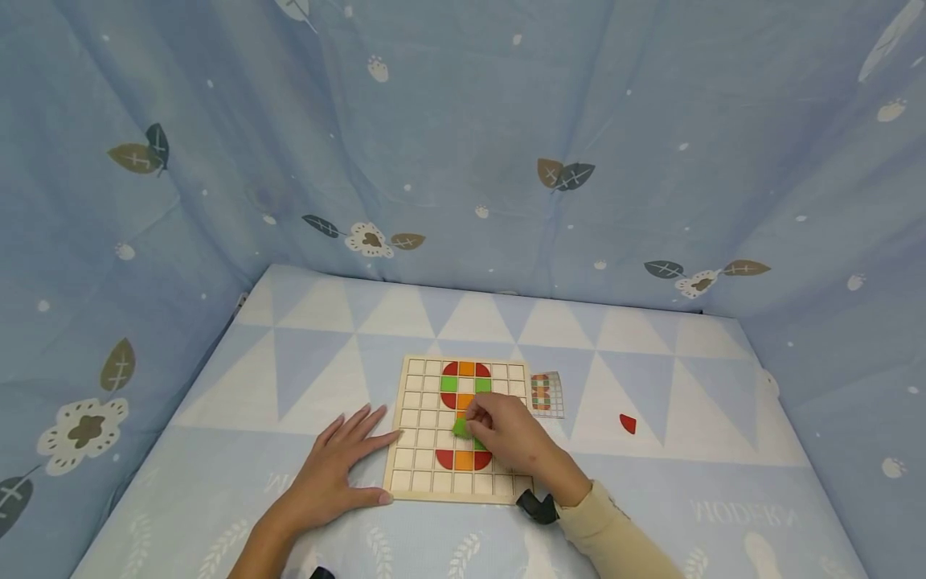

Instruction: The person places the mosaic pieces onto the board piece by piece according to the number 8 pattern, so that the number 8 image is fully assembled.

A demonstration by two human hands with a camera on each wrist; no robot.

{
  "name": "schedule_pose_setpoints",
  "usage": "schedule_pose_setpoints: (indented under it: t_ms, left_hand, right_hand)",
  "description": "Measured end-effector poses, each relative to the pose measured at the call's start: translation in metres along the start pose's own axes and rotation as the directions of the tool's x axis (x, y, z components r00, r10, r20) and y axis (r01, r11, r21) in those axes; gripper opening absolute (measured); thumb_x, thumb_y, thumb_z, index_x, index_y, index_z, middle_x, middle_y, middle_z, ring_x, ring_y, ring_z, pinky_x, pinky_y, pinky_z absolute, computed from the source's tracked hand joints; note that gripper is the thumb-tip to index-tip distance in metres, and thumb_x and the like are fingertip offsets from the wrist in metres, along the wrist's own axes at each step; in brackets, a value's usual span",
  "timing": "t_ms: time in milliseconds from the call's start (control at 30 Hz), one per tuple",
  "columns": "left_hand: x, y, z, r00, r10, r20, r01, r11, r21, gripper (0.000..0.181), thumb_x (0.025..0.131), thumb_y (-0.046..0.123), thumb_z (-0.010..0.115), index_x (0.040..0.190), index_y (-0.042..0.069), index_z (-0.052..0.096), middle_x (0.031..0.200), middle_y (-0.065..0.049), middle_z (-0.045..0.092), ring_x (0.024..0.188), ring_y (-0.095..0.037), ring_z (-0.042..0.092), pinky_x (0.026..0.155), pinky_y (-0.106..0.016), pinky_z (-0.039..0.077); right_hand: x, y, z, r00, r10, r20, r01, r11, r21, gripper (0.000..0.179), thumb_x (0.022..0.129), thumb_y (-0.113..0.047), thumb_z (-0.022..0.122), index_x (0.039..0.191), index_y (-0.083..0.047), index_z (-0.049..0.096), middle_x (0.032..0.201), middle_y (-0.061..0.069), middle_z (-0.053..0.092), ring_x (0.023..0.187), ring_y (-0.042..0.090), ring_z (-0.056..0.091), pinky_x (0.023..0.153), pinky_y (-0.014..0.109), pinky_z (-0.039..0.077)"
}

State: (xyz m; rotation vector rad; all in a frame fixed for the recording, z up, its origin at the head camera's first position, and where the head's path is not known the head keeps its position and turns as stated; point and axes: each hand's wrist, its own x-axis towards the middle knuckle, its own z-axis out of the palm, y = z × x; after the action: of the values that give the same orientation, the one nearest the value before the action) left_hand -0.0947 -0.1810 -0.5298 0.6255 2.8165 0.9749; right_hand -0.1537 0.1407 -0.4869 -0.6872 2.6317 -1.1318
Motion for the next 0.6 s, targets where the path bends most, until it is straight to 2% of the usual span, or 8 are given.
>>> schedule_pose_setpoints:
  t_ms: [300, 600]
  left_hand:
    - [0.000, -0.001, -0.001, 1.000, -0.006, 0.004, 0.006, 1.000, 0.004, 0.087, 0.074, 0.070, 0.081, 0.152, 0.037, 0.057, 0.170, 0.002, 0.031, 0.158, -0.031, 0.020, 0.123, -0.054, 0.006]
    - [0.000, 0.000, -0.001, 1.000, -0.006, 0.012, 0.006, 1.000, 0.001, 0.087, 0.074, 0.066, 0.083, 0.152, 0.037, 0.056, 0.170, 0.002, 0.031, 0.158, -0.031, 0.019, 0.124, -0.055, 0.006]
  right_hand:
    - [0.009, -0.007, 0.015, 0.998, -0.062, 0.013, 0.062, 0.998, -0.030, 0.007, 0.100, -0.010, 0.070, 0.096, -0.014, 0.069, 0.078, -0.010, 0.055, 0.070, 0.007, 0.050, 0.063, 0.024, 0.047]
    - [0.011, -0.008, 0.025, 0.998, -0.053, 0.037, 0.056, 0.995, -0.078, 0.005, 0.099, -0.011, 0.073, 0.097, -0.015, 0.072, 0.083, -0.011, 0.058, 0.072, 0.007, 0.052, 0.066, 0.022, 0.049]
